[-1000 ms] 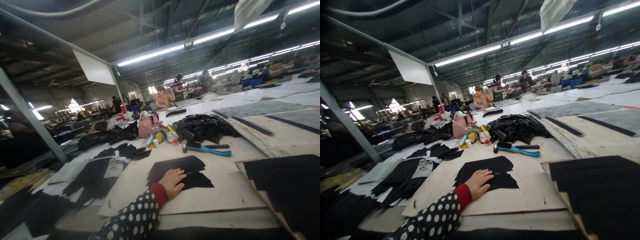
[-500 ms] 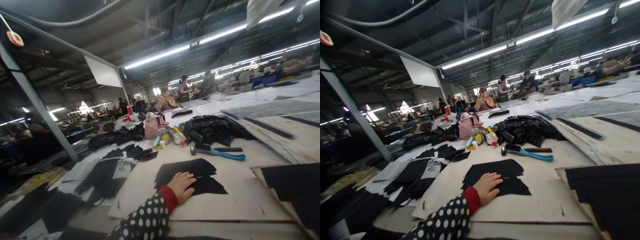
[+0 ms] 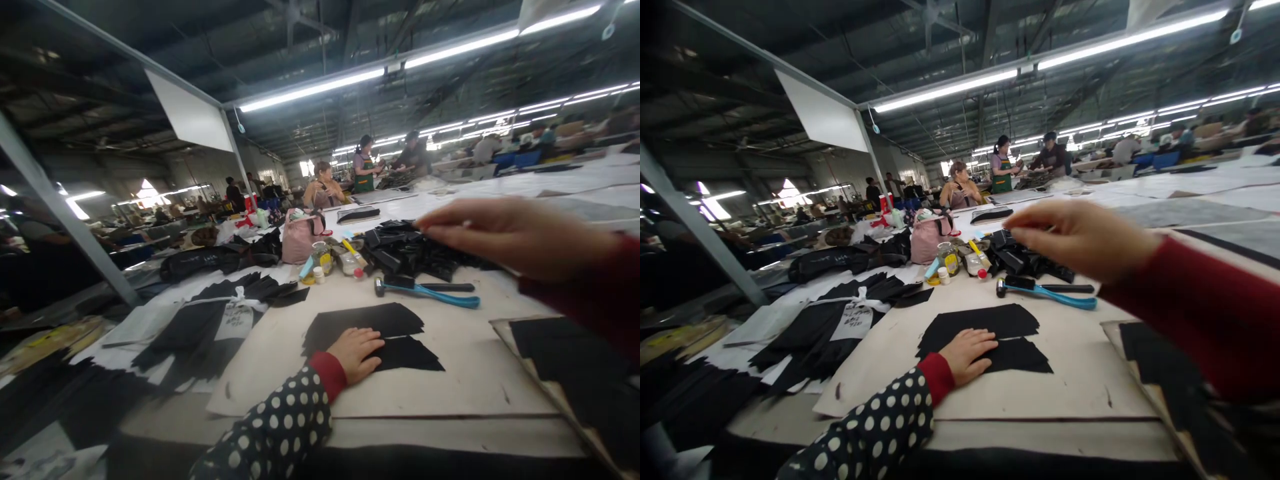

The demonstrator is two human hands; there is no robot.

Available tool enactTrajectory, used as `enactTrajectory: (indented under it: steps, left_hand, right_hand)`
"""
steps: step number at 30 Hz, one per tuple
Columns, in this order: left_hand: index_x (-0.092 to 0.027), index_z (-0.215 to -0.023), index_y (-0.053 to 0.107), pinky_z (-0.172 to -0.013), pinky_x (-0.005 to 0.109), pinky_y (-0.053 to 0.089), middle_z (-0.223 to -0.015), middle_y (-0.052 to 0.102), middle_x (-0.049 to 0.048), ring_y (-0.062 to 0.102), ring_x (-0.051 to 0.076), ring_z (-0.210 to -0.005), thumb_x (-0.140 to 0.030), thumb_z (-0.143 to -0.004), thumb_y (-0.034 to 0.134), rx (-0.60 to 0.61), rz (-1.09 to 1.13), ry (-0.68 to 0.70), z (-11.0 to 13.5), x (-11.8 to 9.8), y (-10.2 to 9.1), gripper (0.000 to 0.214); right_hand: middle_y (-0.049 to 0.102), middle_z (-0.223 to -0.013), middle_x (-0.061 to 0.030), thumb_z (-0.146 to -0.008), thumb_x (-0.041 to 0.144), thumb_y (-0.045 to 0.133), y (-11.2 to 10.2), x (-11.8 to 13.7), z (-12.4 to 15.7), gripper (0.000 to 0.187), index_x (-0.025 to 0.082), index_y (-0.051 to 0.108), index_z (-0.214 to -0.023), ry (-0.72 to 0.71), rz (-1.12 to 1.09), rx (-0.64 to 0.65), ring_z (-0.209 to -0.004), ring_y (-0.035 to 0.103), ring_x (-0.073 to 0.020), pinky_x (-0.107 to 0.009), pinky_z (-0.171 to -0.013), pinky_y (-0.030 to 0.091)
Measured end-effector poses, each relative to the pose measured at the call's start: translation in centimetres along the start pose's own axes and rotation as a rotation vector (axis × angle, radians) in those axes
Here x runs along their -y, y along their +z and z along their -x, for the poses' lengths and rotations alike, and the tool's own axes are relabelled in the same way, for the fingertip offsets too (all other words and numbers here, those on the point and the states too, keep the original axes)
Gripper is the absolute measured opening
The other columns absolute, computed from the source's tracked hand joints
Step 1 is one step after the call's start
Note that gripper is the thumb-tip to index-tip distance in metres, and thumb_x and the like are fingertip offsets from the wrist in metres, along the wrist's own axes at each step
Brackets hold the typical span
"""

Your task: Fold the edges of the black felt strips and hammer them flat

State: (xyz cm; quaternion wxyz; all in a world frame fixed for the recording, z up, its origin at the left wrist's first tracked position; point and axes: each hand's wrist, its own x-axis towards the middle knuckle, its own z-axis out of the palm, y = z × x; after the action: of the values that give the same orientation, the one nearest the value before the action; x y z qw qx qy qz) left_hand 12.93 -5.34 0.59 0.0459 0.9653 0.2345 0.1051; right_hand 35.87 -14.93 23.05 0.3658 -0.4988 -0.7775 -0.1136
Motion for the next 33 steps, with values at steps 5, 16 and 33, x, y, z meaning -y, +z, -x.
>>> enactTrajectory:
  steps: [5, 16, 33]
  left_hand:
    - [-0.02, -0.114, 0.047, -0.093, 0.035, 0.034, -0.118, 0.051, 0.0056, 0.044, 0.018, -0.109, -0.03, -0.082, 0.042, -0.045, 0.011, -0.032, 1.0, 1.1, -1.5, 0.035]
    - [-0.017, -0.097, 0.055, -0.083, 0.034, 0.041, -0.096, 0.054, 0.0061, 0.049, 0.019, -0.091, -0.031, -0.076, 0.052, -0.088, 0.119, -0.343, 7.9, 4.2, -3.5, 0.025]
    - [-0.017, -0.072, 0.048, -0.072, 0.029, 0.041, -0.083, 0.051, 0.0025, 0.047, 0.016, -0.079, -0.011, -0.07, 0.048, -0.099, 0.123, -0.263, 7.4, 2.7, -3.7, 0.006]
  right_hand:
    - [0.063, -0.088, -0.0043, -0.076, 0.025, 0.047, 8.0, -1.1, 3.4, 0.025, 0.02, 0.063, -0.094, 0.138, 0.181, 0.592, -0.076, 0.058, -0.0166, -0.027, -0.067, 0.044]
    - [0.058, -0.099, -0.0114, -0.072, 0.031, 0.052, 15.7, -3.6, 8.8, 0.036, 0.014, 0.059, -0.103, 0.298, 0.18, 0.811, -0.088, 0.055, -0.022, -0.031, -0.076, 0.042]
    - [0.049, -0.116, -0.0112, -0.065, 0.042, 0.058, 18.2, -5.6, 10.1, 0.044, 0.019, 0.058, -0.103, 0.176, 0.1, 0.756, -0.103, 0.047, -0.0245, -0.035, -0.087, 0.038]
